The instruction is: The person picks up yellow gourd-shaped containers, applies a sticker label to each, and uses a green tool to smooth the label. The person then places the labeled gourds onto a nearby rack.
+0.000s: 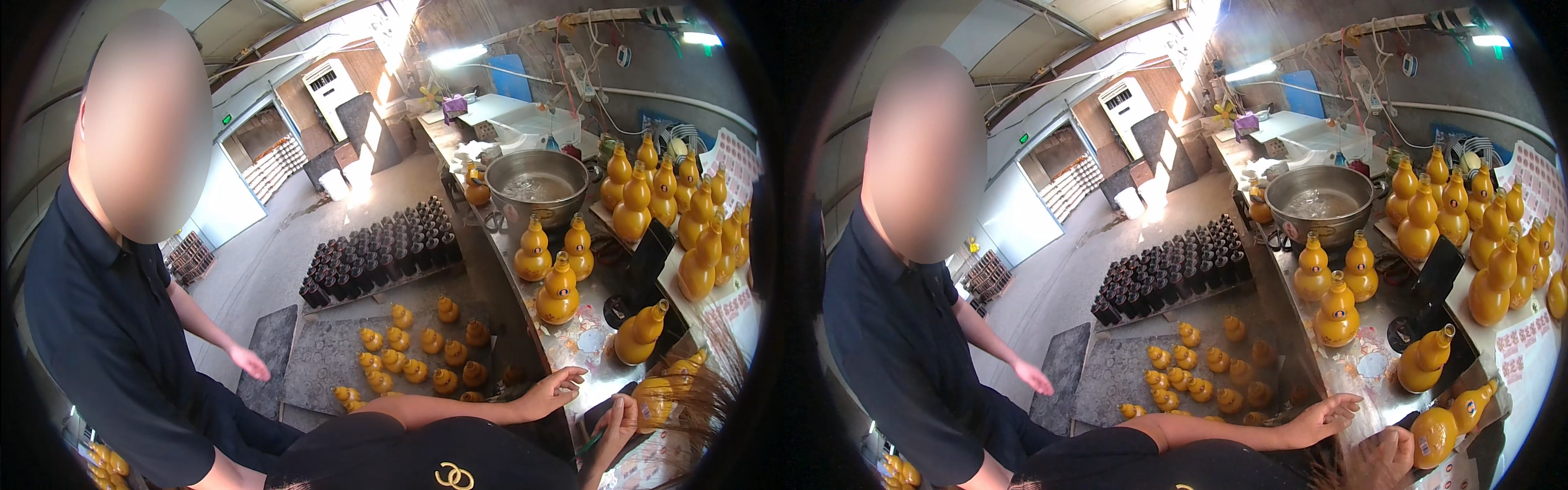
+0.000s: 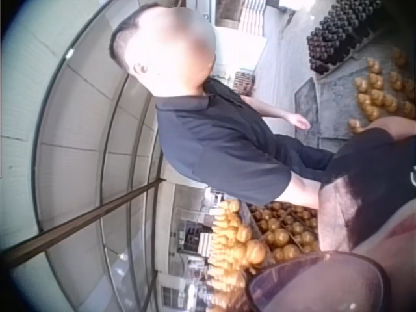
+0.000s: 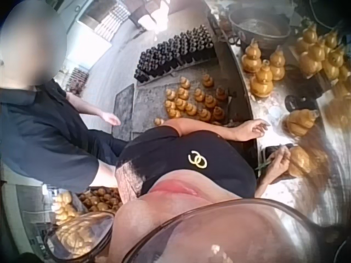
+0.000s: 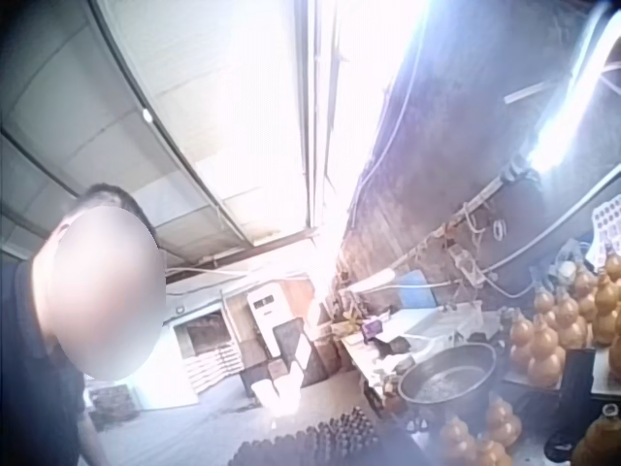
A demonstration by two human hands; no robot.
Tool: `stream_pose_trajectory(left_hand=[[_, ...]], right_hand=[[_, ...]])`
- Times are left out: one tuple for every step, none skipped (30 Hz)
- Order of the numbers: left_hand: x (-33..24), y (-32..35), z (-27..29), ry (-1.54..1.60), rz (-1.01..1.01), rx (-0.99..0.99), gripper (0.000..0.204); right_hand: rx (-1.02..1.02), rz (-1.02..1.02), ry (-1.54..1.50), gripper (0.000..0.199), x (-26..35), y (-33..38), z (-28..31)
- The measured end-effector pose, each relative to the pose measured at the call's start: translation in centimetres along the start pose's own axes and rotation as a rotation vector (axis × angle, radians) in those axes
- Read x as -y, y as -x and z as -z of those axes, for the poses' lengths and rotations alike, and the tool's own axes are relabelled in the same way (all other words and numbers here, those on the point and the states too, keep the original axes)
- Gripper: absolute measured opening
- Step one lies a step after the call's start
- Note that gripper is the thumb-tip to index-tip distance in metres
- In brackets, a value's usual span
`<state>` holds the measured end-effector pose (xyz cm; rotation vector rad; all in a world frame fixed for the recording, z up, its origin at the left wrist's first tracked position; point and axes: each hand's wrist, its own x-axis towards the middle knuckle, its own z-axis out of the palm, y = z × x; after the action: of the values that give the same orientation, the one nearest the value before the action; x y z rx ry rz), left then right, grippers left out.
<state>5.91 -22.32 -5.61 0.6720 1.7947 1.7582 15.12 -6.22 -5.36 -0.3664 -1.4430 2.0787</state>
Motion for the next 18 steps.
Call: stream_pose_trajectory(left_hand=[[0.08, -0.01, -0.02, 0.004, -0.002, 0.002, 0.044], [0.16, -0.01, -0.04, 0.008, -0.004, 0.004, 0.044], [0.22, -0.03, -0.05, 0.001, -0.008, 0.002, 0.044], [0.28, -0.03, -0.05, -0.006, -0.013, 0.000, 0.044], [0.32, -0.01, -0.06, -0.013, -0.016, -0.002, 0.044], [0.47, -0.08, -0.08, -0.006, -0.017, -0.001, 0.044], [0.62, -0.14, -0.10, 0.000, -0.018, -0.001, 0.044], [0.76, -0.21, -0.12, 0.007, -0.018, 0.000, 0.044], [0.76, -0.18, -0.13, 0.006, -0.017, -0.002, 0.044], [0.77, -0.16, -0.14, 0.005, -0.017, -0.003, 0.044], [0.79, -0.15, -0.15, 0.005, -0.016, -0.004, 0.044], [0.84, -0.15, -0.14, 0.006, -0.017, -0.004, 0.044], [0.90, -0.16, -0.14, 0.006, -0.017, -0.003, 0.044], [0.93, -0.17, -0.14, 0.007, -0.017, -0.002, 0.044], [0.92, -0.16, -0.14, 0.009, -0.016, -0.004, 0.044], [0.89, -0.15, -0.15, 0.011, -0.015, -0.005, 0.044], [0.89, -0.16, -0.16, 0.014, -0.013, -0.005, 0.044], [0.92, -0.15, -0.15, 0.011, -0.013, -0.006, 0.045]], right_hand=[[-0.002, -0.004, -0.003, 0.015, 0.04, 0.00, 0.02], [-0.003, -0.008, -0.007, 0.015, 0.05, 0.01, 0.02], [-0.001, -0.003, -0.005, 0.015, -0.01, -0.02, 0.07], [0.001, 0.000, -0.003, 0.015, -0.13, -0.07, 0.16], [0.003, 0.004, -0.001, 0.015, -0.20, -0.09, 0.22], [0.001, 0.007, 0.005, 0.015, -0.23, -0.10, 0.26], [-0.002, 0.010, 0.011, 0.015, -0.25, -0.11, 0.30], [-0.005, 0.012, 0.017, 0.015, -0.28, -0.12, 0.34], [-0.004, 0.011, 0.012, 0.015, -0.29, -0.12, 0.36], [-0.003, 0.009, 0.008, 0.015, -0.35, -0.13, 0.40], [-0.002, 0.008, 0.005, 0.015, -0.40, -0.14, 0.43], [-0.002, 0.008, 0.001, 0.015, -0.44, -0.15, 0.46], [-0.003, 0.008, -0.003, 0.015, -0.49, -0.15, 0.49], [-0.004, 0.009, -0.006, 0.015, -0.50, -0.15, 0.50], [-0.008, 0.009, -0.002, 0.015, -0.46, -0.13, 0.45], [-0.013, 0.009, 0.002, 0.015, -0.37, -0.09, 0.35], [-0.017, 0.010, 0.006, 0.015, -0.33, -0.06, 0.30], [-0.015, 0.009, 0.006, 0.015, -0.35, -0.07, 0.33]])
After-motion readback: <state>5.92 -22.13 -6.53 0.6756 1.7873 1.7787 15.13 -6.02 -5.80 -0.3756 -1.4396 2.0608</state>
